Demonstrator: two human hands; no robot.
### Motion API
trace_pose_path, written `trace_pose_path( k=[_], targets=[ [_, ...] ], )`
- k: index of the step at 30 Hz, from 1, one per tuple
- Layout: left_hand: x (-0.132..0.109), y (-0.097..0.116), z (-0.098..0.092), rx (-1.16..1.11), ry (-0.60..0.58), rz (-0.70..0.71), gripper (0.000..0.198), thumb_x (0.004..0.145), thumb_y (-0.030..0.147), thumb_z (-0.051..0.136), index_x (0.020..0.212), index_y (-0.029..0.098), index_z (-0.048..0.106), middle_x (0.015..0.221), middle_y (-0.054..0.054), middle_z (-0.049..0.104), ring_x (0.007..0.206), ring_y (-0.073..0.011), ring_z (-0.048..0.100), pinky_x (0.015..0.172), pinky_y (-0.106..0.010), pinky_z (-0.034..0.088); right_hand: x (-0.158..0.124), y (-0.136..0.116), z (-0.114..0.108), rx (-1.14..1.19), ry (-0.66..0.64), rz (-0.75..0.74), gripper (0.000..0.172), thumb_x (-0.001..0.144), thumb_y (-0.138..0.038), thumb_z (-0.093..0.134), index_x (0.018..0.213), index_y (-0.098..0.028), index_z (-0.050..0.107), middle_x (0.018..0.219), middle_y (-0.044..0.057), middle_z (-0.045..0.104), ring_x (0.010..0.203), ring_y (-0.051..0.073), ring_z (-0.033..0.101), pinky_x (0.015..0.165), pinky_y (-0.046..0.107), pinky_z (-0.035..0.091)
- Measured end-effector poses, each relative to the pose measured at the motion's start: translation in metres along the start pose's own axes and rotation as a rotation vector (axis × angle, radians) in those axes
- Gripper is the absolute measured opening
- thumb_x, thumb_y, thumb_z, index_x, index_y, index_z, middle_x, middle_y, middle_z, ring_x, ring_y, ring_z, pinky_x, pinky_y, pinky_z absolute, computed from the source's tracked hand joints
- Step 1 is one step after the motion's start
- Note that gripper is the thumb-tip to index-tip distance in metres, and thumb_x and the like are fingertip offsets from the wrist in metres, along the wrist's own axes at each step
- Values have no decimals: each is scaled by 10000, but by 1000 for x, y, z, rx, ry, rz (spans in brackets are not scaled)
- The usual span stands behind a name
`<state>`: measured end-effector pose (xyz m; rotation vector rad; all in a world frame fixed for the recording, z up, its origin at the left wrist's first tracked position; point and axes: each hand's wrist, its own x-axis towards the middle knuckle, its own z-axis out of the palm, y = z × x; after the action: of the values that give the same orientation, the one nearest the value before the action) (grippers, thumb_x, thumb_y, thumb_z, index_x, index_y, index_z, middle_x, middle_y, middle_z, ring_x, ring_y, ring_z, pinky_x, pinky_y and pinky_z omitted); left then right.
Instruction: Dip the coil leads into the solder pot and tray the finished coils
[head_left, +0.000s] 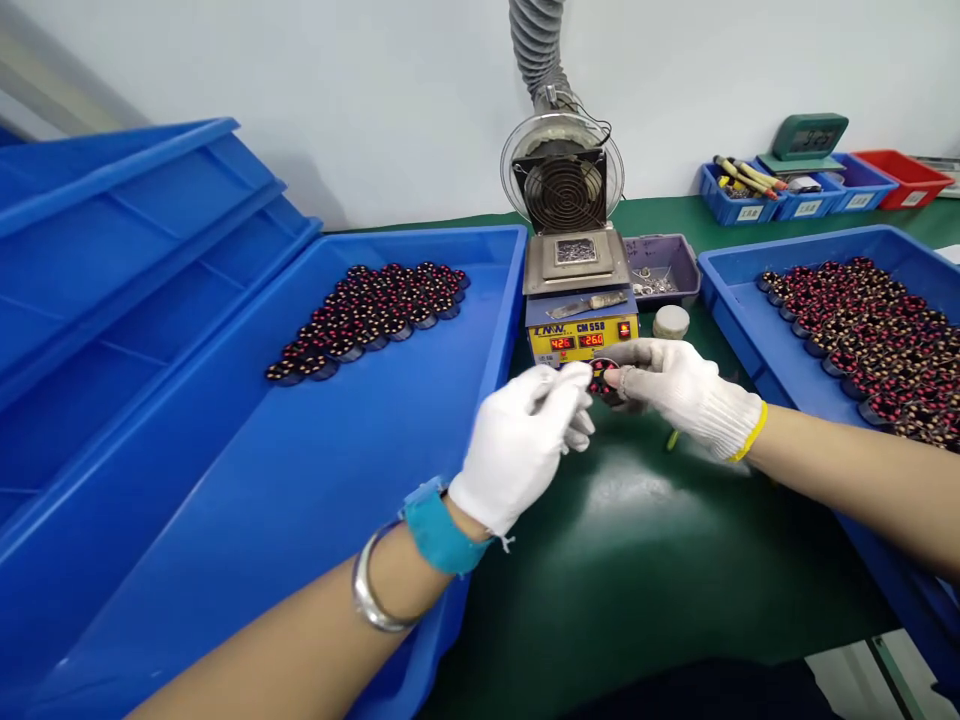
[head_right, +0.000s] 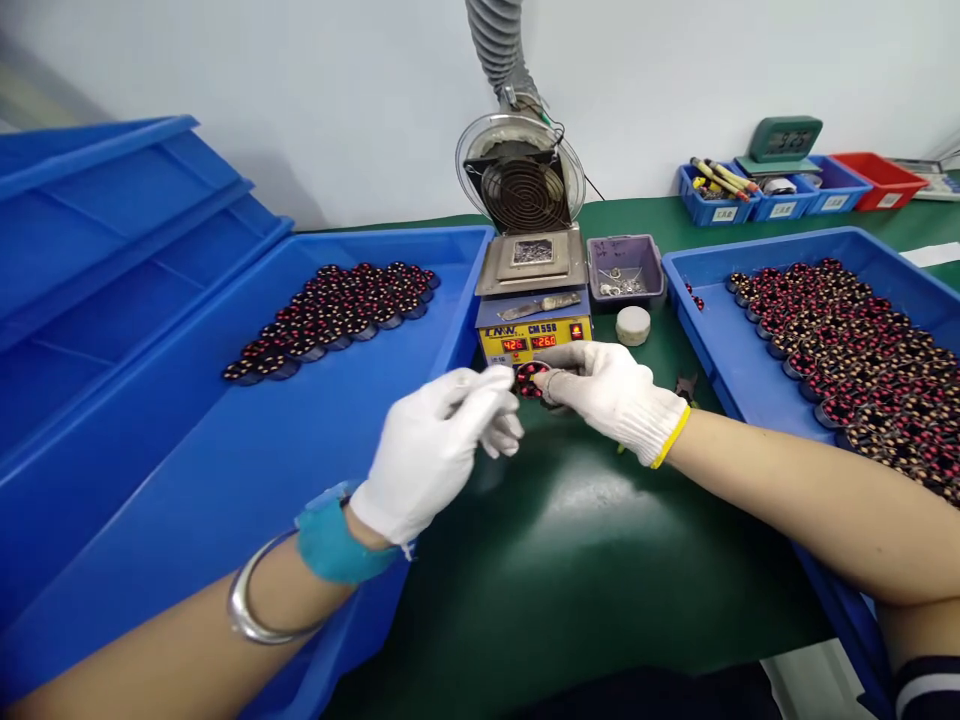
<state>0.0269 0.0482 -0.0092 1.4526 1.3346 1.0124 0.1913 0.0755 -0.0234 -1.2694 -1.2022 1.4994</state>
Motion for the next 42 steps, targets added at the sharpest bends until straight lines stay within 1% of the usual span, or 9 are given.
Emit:
trace_pose_path(
  k=[3, 7, 9, 14, 17, 22, 28, 36, 42],
  targets=[
    [-2, 2, -3, -167, 79, -27, 316, 850, 446, 551, 775, 140, 552, 593, -12, 616, 474, -136, 601, 436, -225, 456, 1, -4, -2, 156, 13, 55, 201, 782, -178, 650, 980, -147, 633, 706, 29, 675, 572, 120, 638, 548, 228, 556],
    [-2, 0, -3, -256, -137, -194, 282, 829, 292, 593, 1062, 141, 540, 944, -81, 678, 693, -171, 675, 540, -252, 521, -2, -6, -5, 235, -32, 20, 216, 807, -187, 632, 1018, -140, 620, 698, 36, 678, 565, 127, 646, 514, 217, 546],
    [-4, 0, 1, -278, -244, -263, 311, 820, 224, 595, 1112, 141, 525, 1038, -102, 659, 747, -173, 679, 579, -255, 528, -6, -6, -4, 235, -27, 10, 220, 794, -177, 645, 1010, -142, 632, 661, 15, 662, 541, 119, 631, 507, 218, 541],
    [-8, 4, 6, -322, -406, -338, 231, 826, 194, 602, 1039, 119, 552, 1059, -123, 659, 746, -143, 660, 614, -241, 516, -15, -10, 2, 163, 47, 13, 240, 763, -157, 665, 1002, -132, 668, 565, -40, 588, 416, 51, 484, 409, 176, 443],
    [-8, 3, 7, -338, -449, -353, 231, 806, 173, 624, 1027, 125, 574, 1011, -104, 672, 729, -132, 651, 610, -234, 501, -16, -9, 5, 133, 70, 0, 289, 738, -174, 686, 1024, -140, 680, 692, -3, 658, 483, 63, 528, 468, 203, 477],
    [-9, -2, 14, -388, -398, -342, 225, 752, 230, 701, 926, 122, 606, 828, -47, 661, 629, -105, 617, 589, -237, 472, -16, -2, 8, 98, 75, -108, 333, 717, -239, 715, 1038, -156, 685, 907, 49, 707, 768, 139, 650, 682, 262, 544],
    [-10, -2, 17, -476, -280, -338, 308, 717, 256, 735, 952, 134, 577, 770, -15, 637, 600, -94, 589, 568, -232, 453, -20, -5, 8, 154, 22, -152, 347, 717, -211, 704, 1058, -161, 659, 972, 44, 711, 900, 166, 662, 801, 290, 540],
    [-9, -2, 21, -434, -201, -329, 280, 698, 325, 743, 809, 140, 566, 598, 27, 578, 475, -70, 515, 456, -199, 394, -24, -4, 11, 198, 10, -166, 336, 719, -188, 710, 1052, -170, 665, 1000, 37, 709, 933, 162, 658, 849, 294, 528],
    [-11, 3, 21, -398, -247, -349, 242, 716, 330, 723, 768, 155, 564, 556, 30, 575, 441, -74, 509, 422, -194, 374, -24, -4, 15, 261, -5, -140, 359, 733, -224, 705, 1085, -169, 653, 979, 44, 708, 893, 167, 660, 819, 312, 537]
  ],
)
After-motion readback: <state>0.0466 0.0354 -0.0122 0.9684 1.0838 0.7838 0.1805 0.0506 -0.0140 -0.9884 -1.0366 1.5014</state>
